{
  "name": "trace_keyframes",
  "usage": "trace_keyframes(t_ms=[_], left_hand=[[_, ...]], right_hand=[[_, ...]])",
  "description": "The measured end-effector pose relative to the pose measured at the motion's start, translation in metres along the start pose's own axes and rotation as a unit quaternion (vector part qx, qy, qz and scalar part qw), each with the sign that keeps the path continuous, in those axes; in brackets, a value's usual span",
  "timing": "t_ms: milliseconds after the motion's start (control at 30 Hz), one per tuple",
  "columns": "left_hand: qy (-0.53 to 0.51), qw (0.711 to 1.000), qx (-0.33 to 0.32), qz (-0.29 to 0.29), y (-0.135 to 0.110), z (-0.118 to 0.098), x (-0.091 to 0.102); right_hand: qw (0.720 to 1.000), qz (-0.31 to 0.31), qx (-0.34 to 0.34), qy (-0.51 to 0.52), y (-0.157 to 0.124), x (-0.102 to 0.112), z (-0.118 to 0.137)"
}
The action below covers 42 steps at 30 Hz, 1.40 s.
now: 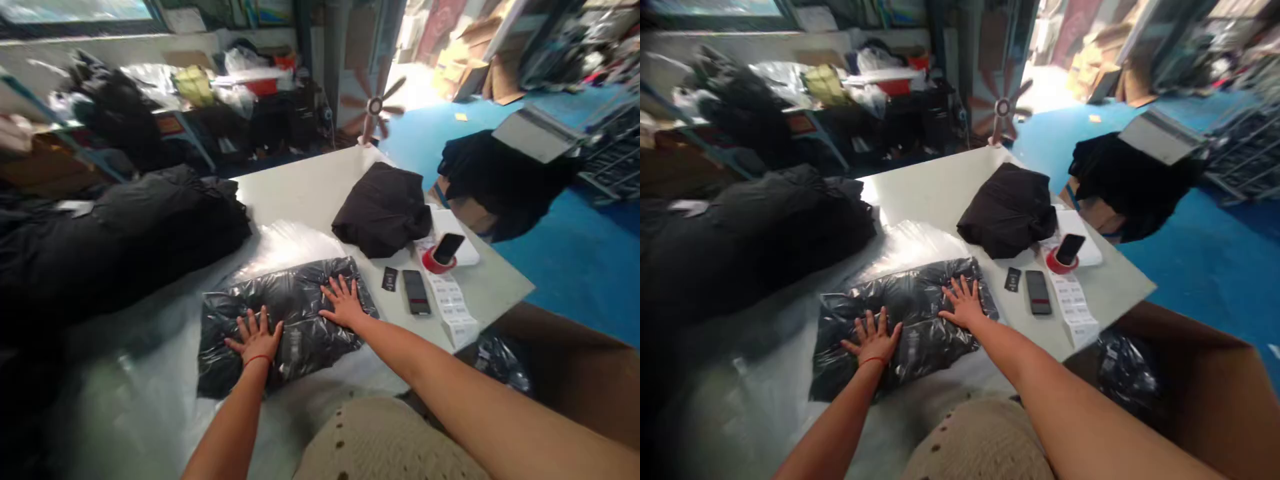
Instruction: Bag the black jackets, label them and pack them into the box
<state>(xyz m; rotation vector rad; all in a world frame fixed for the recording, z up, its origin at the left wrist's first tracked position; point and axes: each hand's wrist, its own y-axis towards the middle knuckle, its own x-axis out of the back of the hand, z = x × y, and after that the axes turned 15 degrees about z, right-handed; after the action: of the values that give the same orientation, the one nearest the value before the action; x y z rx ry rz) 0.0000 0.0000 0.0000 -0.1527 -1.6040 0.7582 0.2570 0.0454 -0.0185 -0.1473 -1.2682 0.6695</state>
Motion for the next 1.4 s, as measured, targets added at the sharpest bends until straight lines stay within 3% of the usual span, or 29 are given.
trace_keyframes(t_ms=[67,167,267,367,500,633,767,867,933,1067,1167,1267,1400], left_hand=[[-0.013,1.000,-0.005,0.010,0.002,0.001,0.004],[-0.035,0.999,-0.008,-0.002,0.005,-0.002,0.009],[-0.061,0.996,-0.010,-0.056,0.003,-0.015,0.012],[-0.082,0.988,-0.052,-0.118,-0.001,-0.040,0.012],[-0.073,0.972,-0.170,-0.142,-0.005,-0.094,0.006],[-0.064,0.941,-0.307,-0.127,-0.014,-0.166,-0.004],[-0.073,0.896,-0.426,-0.102,-0.034,-0.240,-0.020],[-0.111,0.847,-0.518,-0.044,-0.057,-0.291,-0.041],[-0.156,0.815,-0.557,0.041,-0.075,-0.321,-0.059],[-0.240,0.801,-0.496,0.234,-0.112,-0.371,-0.095],[-0.322,0.819,-0.340,0.332,-0.134,-0.400,-0.115],[-0.379,0.822,-0.211,0.371,-0.145,-0.421,-0.127],[-0.390,0.827,-0.178,0.362,-0.148,-0.435,-0.136]], right_hand=[[1.000,0.016,0.015,0.020,0.000,0.007,-0.001],[0.997,-0.015,0.034,0.064,-0.004,0.016,-0.007],[0.987,-0.110,0.033,0.111,-0.016,0.018,-0.024],[0.966,-0.208,-0.016,0.155,-0.038,0.012,-0.054],[0.923,-0.297,-0.143,0.197,-0.080,-0.002,-0.116],[0.863,-0.361,-0.281,0.215,-0.134,-0.014,-0.183],[0.825,-0.359,-0.380,0.215,-0.187,-0.025,-0.230],[0.811,-0.336,-0.424,0.221,-0.216,-0.038,-0.246],[0.804,-0.330,-0.442,0.225,-0.227,-0.048,-0.251],[0.814,-0.325,-0.424,0.228,-0.237,-0.064,-0.255],[0.836,-0.312,-0.391,0.226,-0.239,-0.066,-0.255],[0.849,-0.288,-0.376,0.236,-0.242,-0.064,-0.256],[0.859,-0.263,-0.352,0.262,-0.246,-0.059,-0.259]])
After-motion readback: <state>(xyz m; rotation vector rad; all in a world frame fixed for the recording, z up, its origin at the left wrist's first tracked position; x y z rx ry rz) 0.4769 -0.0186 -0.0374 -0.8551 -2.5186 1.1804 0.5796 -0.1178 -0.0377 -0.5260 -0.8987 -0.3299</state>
